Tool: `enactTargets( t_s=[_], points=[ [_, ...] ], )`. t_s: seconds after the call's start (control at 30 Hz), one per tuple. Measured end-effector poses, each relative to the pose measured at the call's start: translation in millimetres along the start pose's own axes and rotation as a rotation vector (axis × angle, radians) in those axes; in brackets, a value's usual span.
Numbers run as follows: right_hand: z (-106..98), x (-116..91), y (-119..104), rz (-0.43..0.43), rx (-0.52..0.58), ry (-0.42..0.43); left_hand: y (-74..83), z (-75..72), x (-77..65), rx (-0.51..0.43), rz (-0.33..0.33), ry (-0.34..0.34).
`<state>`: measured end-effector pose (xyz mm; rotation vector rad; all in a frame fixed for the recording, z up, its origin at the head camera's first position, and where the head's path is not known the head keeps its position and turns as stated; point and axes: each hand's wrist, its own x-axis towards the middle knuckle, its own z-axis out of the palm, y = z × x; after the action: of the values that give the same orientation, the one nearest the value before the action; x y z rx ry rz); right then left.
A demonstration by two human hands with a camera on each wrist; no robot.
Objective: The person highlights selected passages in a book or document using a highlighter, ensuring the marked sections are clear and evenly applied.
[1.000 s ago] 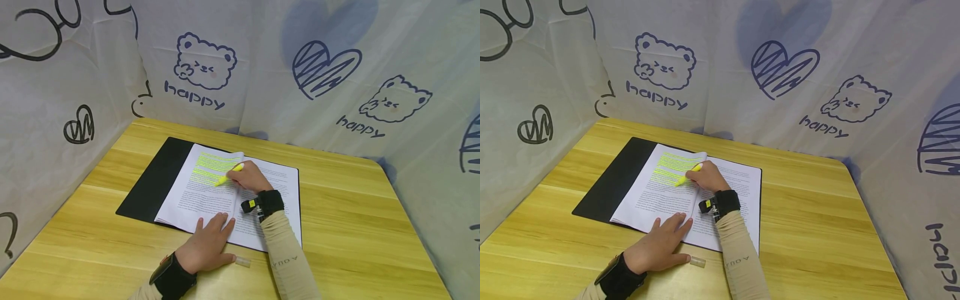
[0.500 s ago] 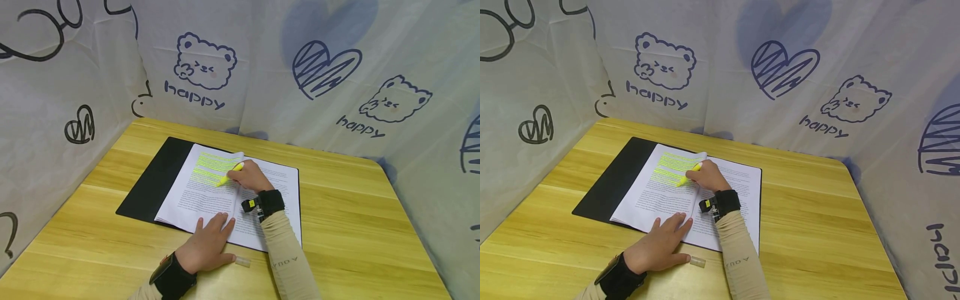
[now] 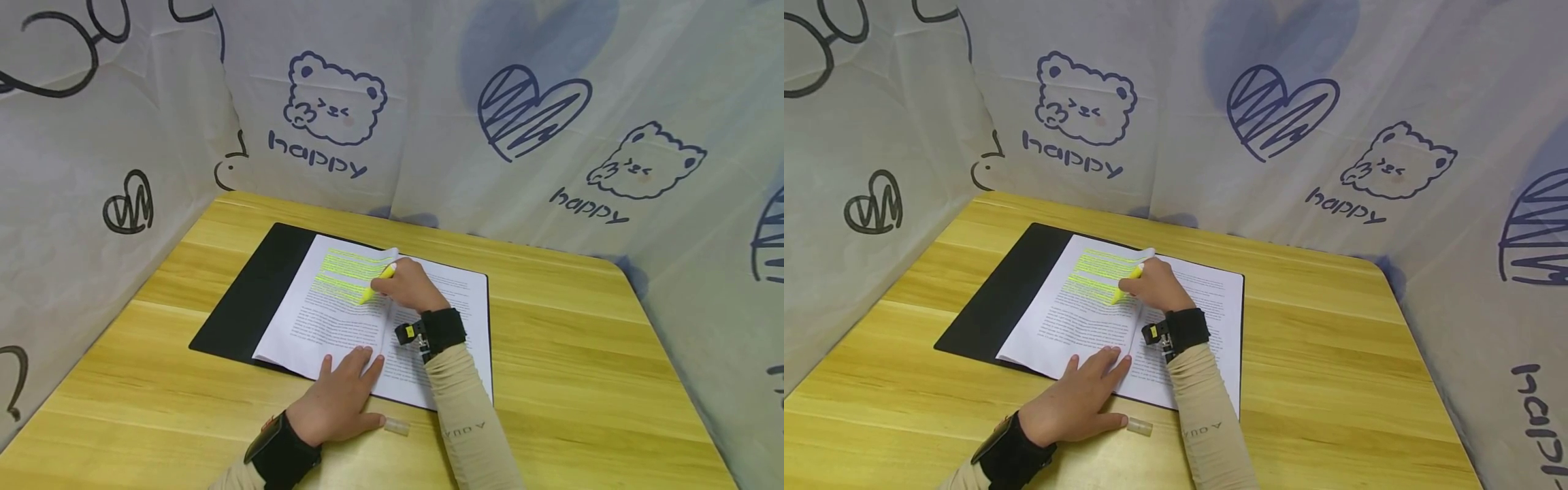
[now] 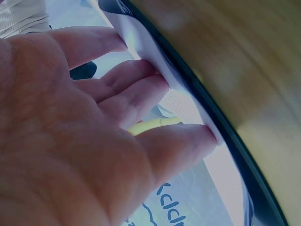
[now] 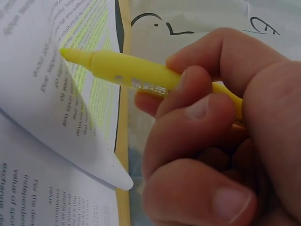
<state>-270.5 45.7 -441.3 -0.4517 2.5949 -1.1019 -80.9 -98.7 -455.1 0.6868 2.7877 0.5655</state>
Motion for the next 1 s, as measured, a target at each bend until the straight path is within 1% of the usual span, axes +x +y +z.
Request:
enactTargets(
  t_s=[0.33, 0.63, 0.8, 1.0],
  points=[
    [-6, -4, -5, 0.027, -0.012, 0.001, -0.4, 0.7, 1.1, 0.014, 0.001, 0.012],
    [-9, -7, -6, 0.006, -0.025, -0.01, 0.2, 0.7, 1.1, -0.005, -0.01, -0.013],
    [-11, -9, -6, 0.014, -0.024, -0.006, 0.8, 0.6, 0.9, -0.004, -0.013, -0.011],
    [-13, -10, -5, -0.008, -0.04, 0.005, 0.5, 1.2, 0.9, 0.007, -0.002, 0.0]
  ],
)
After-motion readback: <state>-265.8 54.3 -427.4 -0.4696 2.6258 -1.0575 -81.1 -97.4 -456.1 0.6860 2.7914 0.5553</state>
